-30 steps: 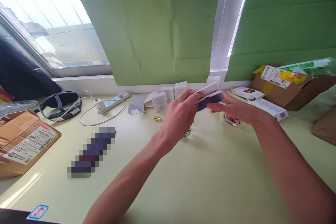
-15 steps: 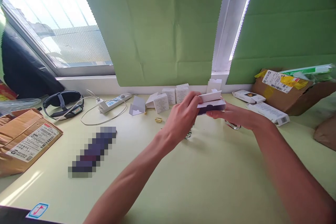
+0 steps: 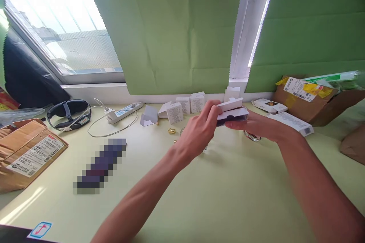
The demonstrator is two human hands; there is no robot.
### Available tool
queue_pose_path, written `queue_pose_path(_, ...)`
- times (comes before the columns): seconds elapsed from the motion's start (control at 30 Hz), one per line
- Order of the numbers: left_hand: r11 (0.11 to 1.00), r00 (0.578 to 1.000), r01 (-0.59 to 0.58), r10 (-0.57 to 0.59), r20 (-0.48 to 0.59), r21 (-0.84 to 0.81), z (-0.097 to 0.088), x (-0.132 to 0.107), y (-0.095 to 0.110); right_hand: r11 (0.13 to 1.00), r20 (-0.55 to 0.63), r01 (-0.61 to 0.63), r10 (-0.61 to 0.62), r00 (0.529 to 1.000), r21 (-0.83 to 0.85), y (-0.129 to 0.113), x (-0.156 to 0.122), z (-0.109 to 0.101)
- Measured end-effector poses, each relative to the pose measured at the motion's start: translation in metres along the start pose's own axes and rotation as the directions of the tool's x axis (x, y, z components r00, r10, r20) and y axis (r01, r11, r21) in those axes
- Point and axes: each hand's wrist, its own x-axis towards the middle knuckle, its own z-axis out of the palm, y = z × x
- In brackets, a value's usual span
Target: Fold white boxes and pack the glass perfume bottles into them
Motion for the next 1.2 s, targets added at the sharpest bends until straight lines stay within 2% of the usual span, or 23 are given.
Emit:
queue_pose_path(0.13,1.000,1.000,-0.002,0.002,0.007,0.023,0.000,0.000,0.000,1.000,0.003,-0.003,0.003,1.000,-0.007,-0.002,-0.001,0.001)
queue_pose_path(0.37,1.000,0.998,-0.013,0.013,0.064,-0.009,-0.005,0.000,-0.001,0.994,0.003,0.098,-0.098,0.995,-0.046,0.010,0.007,0.001)
queue_pose_path(0.5,0.999,0.998,0.040,-0.040,0.043,-0.004,-0.006,-0.001,-0.004,0.988,0.026,0.138,-0.137,0.990,-0.070,0.016,0.015,0.005)
queue_pose_path(0.63,0.996,0.998,0.057,-0.058,0.019,0.071,-0.005,-0.001,-0.010,0.980,0.045,0.172,-0.168,0.985,-0.104,0.014,0.018,0.009)
queue_pose_path(0.77,0.995,0.999,0.006,-0.011,0.051,0.099,-0.007,0.001,-0.012,0.975,0.077,0.171,-0.162,0.984,-0.140,0.010,0.016,0.012)
queue_pose_path(0.9,0.993,0.998,-0.010,0.003,0.063,0.115,-0.013,0.002,-0.008,0.970,0.129,0.184,-0.165,0.978,-0.157,0.019,0.017,0.008)
queue_pose_path(1.03,0.994,0.999,-0.014,0.009,0.043,0.113,-0.018,0.003,-0.003,0.954,0.076,0.149,-0.133,0.988,-0.259,0.035,0.022,0.002)
queue_pose_path(1.2,0.991,0.999,-0.034,0.032,0.021,0.126,-0.015,0.001,0.000,0.957,0.058,0.146,-0.136,0.989,-0.251,0.036,0.022,0.000)
